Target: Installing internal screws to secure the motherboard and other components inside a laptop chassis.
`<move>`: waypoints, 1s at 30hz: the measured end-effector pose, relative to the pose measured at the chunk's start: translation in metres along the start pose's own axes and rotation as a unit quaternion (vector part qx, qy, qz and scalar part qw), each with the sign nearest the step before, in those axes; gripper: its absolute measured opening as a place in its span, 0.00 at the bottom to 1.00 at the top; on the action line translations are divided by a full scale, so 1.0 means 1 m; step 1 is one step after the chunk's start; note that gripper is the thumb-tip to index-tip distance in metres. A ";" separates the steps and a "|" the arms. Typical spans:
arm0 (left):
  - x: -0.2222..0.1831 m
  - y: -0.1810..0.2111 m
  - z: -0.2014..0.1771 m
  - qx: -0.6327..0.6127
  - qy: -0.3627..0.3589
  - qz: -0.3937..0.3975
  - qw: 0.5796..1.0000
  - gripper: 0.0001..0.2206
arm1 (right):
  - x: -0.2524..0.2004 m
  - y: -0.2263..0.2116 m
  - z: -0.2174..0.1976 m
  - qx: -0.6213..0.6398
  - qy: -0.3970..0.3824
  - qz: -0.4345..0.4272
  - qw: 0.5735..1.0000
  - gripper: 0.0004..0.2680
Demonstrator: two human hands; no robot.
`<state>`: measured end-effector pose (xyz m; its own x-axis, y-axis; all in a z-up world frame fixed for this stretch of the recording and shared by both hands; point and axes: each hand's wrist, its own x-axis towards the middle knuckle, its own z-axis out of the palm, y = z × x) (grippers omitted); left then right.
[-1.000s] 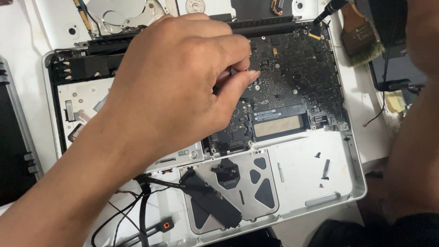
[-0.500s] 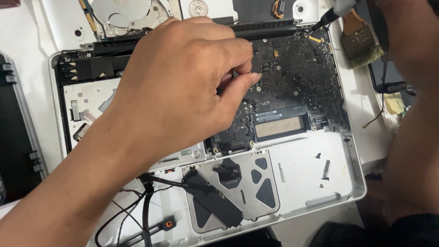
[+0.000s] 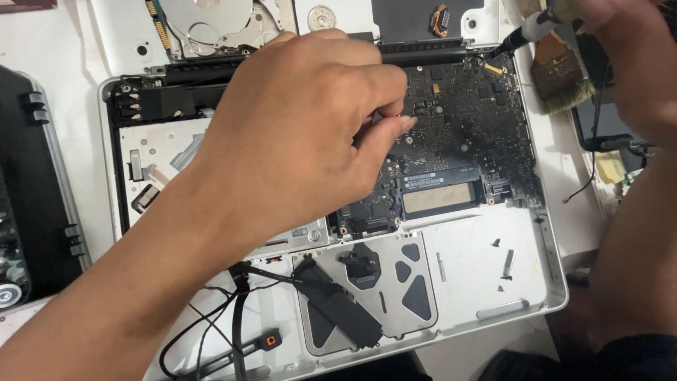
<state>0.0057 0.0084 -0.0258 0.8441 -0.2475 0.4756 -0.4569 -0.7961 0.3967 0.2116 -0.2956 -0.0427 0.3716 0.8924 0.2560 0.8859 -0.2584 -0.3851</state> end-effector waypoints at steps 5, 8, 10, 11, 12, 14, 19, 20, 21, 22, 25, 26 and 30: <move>0.002 -0.003 0.002 -0.030 0.025 0.020 0.999 0.07 | -0.015 0.019 0.009 0.107 0.063 0.306 0.944 0.13; 0.003 -0.003 0.002 -0.018 0.003 0.014 1.000 0.07 | -0.042 0.048 0.011 0.054 0.082 0.343 0.934 0.16; 0.001 -0.003 0.003 -0.019 -0.011 0.001 1.000 0.06 | -0.038 0.034 0.006 0.035 0.047 0.245 0.968 0.16; 0.001 -0.003 0.004 -0.020 -0.026 -0.011 0.999 0.06 | -0.036 0.027 0.003 0.018 0.010 0.144 0.989 0.20; 0.001 -0.003 0.004 -0.020 -0.025 -0.011 0.999 0.06 | -0.036 0.031 0.004 0.018 0.010 0.144 0.989 0.20; 0.003 -0.002 0.004 -0.010 -0.080 -0.045 0.996 0.06 | -0.035 0.038 0.006 0.000 0.049 0.249 0.967 0.19; 0.002 -0.002 0.005 -0.002 -0.080 -0.044 0.996 0.08 | -0.046 0.068 0.007 0.117 0.096 0.298 0.942 0.11; 0.002 -0.002 0.005 -0.001 -0.085 -0.050 0.995 0.08 | -0.046 0.063 0.006 0.048 0.092 0.333 0.937 0.16; 0.001 -0.003 0.006 0.000 -0.085 -0.050 0.995 0.08 | -0.048 0.075 0.006 0.048 0.092 0.332 0.938 0.16; 0.001 -0.003 0.006 -0.001 -0.080 -0.046 0.996 0.08 | -0.050 0.088 0.007 0.106 0.106 0.305 0.940 0.11; 0.001 -0.004 0.007 -0.003 -0.076 -0.043 0.996 0.08 | -0.045 0.086 0.008 0.126 0.116 0.305 0.937 0.10; 0.001 -0.004 0.007 -0.003 -0.077 -0.044 0.996 0.08 | -0.042 0.079 0.008 0.089 0.111 0.333 0.932 0.15; 0.002 -0.002 0.006 -0.003 -0.086 -0.054 0.995 0.08 | -0.034 0.063 0.005 0.075 0.081 0.344 0.932 0.17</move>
<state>0.0098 0.0068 -0.0305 0.9234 -0.2532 0.2884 -0.3630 -0.8199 0.4427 0.2533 -0.3400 -0.0802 0.8858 0.4631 0.0293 0.3781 -0.6838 -0.6240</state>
